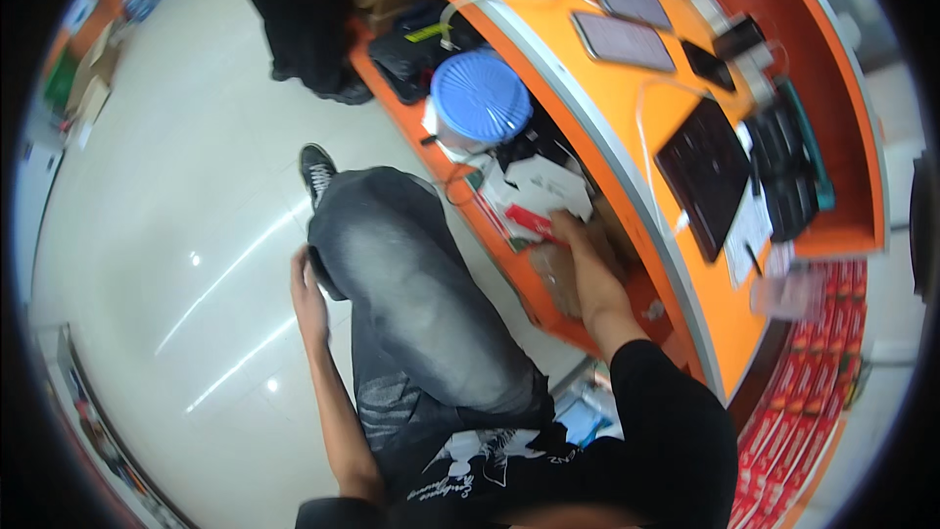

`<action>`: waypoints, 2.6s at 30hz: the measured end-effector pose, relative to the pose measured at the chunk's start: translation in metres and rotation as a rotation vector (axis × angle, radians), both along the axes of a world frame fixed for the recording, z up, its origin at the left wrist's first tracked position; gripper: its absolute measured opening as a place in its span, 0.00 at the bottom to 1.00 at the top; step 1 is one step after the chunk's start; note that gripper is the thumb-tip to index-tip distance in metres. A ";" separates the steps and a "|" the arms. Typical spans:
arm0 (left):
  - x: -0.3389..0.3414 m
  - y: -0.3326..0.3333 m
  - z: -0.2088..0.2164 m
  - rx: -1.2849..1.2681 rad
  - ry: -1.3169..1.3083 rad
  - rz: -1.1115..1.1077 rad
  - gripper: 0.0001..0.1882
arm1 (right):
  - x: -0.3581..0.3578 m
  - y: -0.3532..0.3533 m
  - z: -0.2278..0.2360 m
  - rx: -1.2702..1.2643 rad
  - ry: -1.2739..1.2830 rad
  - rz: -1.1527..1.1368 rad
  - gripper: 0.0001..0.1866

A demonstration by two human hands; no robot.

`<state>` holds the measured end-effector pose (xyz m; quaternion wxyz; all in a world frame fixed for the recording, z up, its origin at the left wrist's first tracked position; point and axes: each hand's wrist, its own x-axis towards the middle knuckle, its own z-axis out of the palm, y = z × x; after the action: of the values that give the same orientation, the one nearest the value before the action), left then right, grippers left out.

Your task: The person repeatedly folds flat-packed cardboard boxes into finished shapes. They pick up each box, fold the flaps to form the structure, and place the completed boxes on a nearby shelf. The task is performed one at a time in a repetitive loop.

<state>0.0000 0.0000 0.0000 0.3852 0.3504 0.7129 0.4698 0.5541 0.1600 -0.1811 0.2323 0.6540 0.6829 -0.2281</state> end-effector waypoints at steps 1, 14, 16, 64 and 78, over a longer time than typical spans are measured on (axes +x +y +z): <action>0.020 -0.014 0.038 0.017 0.019 0.000 0.23 | 0.016 0.000 -0.007 -0.061 -0.045 0.049 0.15; 0.094 -0.035 0.074 0.263 0.149 -0.118 0.39 | 0.030 -0.001 0.050 0.543 0.501 -0.028 0.09; 0.098 -0.027 0.072 0.268 0.159 -0.144 0.39 | 0.022 -0.013 0.073 0.695 0.491 -0.101 0.10; 0.023 0.042 0.207 0.806 -0.743 0.189 0.26 | -0.396 -0.068 0.423 -0.004 1.596 0.196 0.18; 0.017 0.049 0.195 0.513 -0.717 0.058 0.39 | -0.390 -0.065 0.399 0.445 1.290 0.278 0.07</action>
<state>0.0167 0.0490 0.1948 0.4953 0.2297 0.4040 0.7340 0.1636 0.0955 0.2180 -0.3323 0.3263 0.7925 -0.3937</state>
